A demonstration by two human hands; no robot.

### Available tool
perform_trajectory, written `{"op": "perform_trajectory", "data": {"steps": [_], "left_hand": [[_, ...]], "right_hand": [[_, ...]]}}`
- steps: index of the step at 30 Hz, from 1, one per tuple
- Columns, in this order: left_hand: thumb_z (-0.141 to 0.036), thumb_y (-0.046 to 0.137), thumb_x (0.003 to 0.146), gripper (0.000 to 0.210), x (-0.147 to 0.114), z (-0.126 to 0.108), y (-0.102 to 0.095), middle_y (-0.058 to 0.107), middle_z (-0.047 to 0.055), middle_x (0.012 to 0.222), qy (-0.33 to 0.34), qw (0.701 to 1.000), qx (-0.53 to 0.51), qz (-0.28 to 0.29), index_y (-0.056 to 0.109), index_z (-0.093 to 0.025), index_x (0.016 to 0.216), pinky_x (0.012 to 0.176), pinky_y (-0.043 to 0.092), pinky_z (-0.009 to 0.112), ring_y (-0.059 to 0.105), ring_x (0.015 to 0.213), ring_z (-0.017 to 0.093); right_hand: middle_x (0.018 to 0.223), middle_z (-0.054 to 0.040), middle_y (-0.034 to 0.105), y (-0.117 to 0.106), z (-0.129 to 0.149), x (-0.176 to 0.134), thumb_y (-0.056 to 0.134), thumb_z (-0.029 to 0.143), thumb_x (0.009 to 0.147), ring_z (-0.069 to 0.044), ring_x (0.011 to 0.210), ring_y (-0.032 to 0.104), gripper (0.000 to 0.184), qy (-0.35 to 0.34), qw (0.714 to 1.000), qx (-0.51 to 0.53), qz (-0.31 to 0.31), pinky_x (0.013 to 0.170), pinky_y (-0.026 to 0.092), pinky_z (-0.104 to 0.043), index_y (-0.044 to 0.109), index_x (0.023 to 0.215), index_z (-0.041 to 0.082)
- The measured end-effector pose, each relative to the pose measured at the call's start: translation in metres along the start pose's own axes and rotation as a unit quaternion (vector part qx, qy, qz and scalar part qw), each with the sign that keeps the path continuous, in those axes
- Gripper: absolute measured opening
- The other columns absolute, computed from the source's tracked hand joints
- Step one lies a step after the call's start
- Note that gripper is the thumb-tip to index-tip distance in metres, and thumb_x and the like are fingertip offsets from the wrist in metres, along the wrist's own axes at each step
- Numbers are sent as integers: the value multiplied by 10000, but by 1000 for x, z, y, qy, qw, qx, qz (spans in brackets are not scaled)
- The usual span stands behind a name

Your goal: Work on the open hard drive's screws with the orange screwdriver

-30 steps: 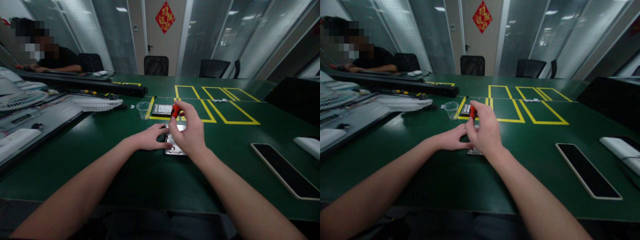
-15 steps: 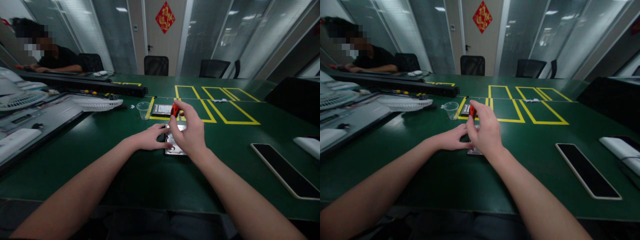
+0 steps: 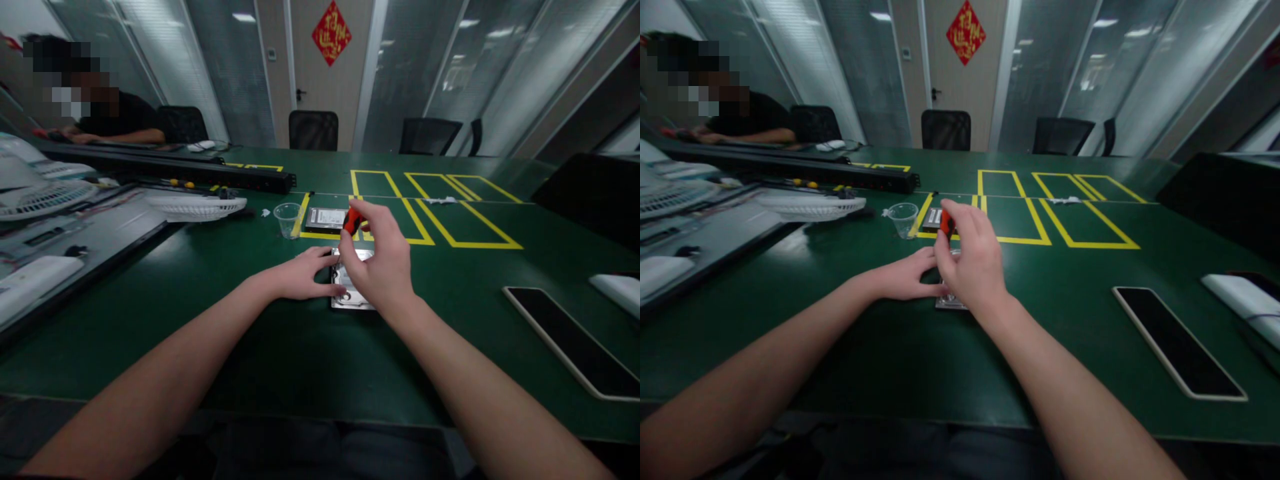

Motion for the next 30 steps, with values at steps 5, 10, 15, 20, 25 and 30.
{"op": "perform_trajectory", "data": {"steps": [5, 10, 15, 20, 25, 30], "left_hand": [[-917, 842, 1113, 994, 0, 0, 0, 548, 172, 2049, 7, 1000, -3, 1, 664, -326, 1892, 1613, 374, 744, 444, 1950, 514], [-928, 829, 1111, 1004, 0, 3, 0, 519, 196, 2063, -2, 1000, 9, 3, 677, -297, 1877, 1615, 363, 746, 427, 1956, 529], [-913, 830, 1121, 978, 0, 3, 0, 521, 188, 2065, 7, 1000, 5, -2, 672, -325, 1887, 1597, 385, 776, 442, 1944, 534], [-908, 837, 1121, 988, 0, -1, -1, 553, 167, 2049, 13, 1000, -2, 2, 649, -341, 1908, 1598, 395, 745, 471, 1931, 512], [-902, 851, 1112, 984, 0, 0, 0, 554, 181, 2043, 3, 1000, 7, -4, 676, -312, 1880, 1610, 384, 728, 454, 1944, 515], [-894, 852, 1116, 982, 1, 4, 2, 527, 202, 2058, 3, 1000, 8, -8, 678, -304, 1881, 1609, 378, 756, 449, 1946, 531]], "right_hand": [[1529, -142, 852, 2, -2, -1, 693, 180, 1165, -370, 1374, 835, 542, 14, 1000, 1, 5, 1164, 761, -621, 698, 1689, 316], [1383, -123, 811, -2, -6, 0, 782, 270, 1167, -328, 1249, 827, 428, 18, 999, -28, -13, 1061, 772, -542, 764, 1594, 299], [1456, -128, 855, -1, -4, 0, 698, 215, 1174, -344, 1299, 844, 478, 26, 999, -25, 4, 1103, 777, -582, 751, 1637, 318], [1576, -147, 863, 3, -3, -2, 681, 182, 1153, -371, 1359, 856, 585, 25, 999, 11, 17, 1178, 773, -637, 681, 1724, 314], [1478, -135, 820, 2, -6, -2, 757, 247, 1162, -363, 1330, 817, 508, 27, 1000, -13, 8, 1127, 771, -596, 703, 1663, 321], [1377, -109, 785, 0, -7, -1, 752, 241, 1164, -333, 1230, 797, 467, 32, 999, -22, 7, 1056, 764, -551, 735, 1624, 317]]}}
Point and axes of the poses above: each hand's wrist, its own x-axis towards the middle knuckle, its own y-axis out of the palm, z = x × y, the point moved 7 cm from there along x, towards the middle knuckle
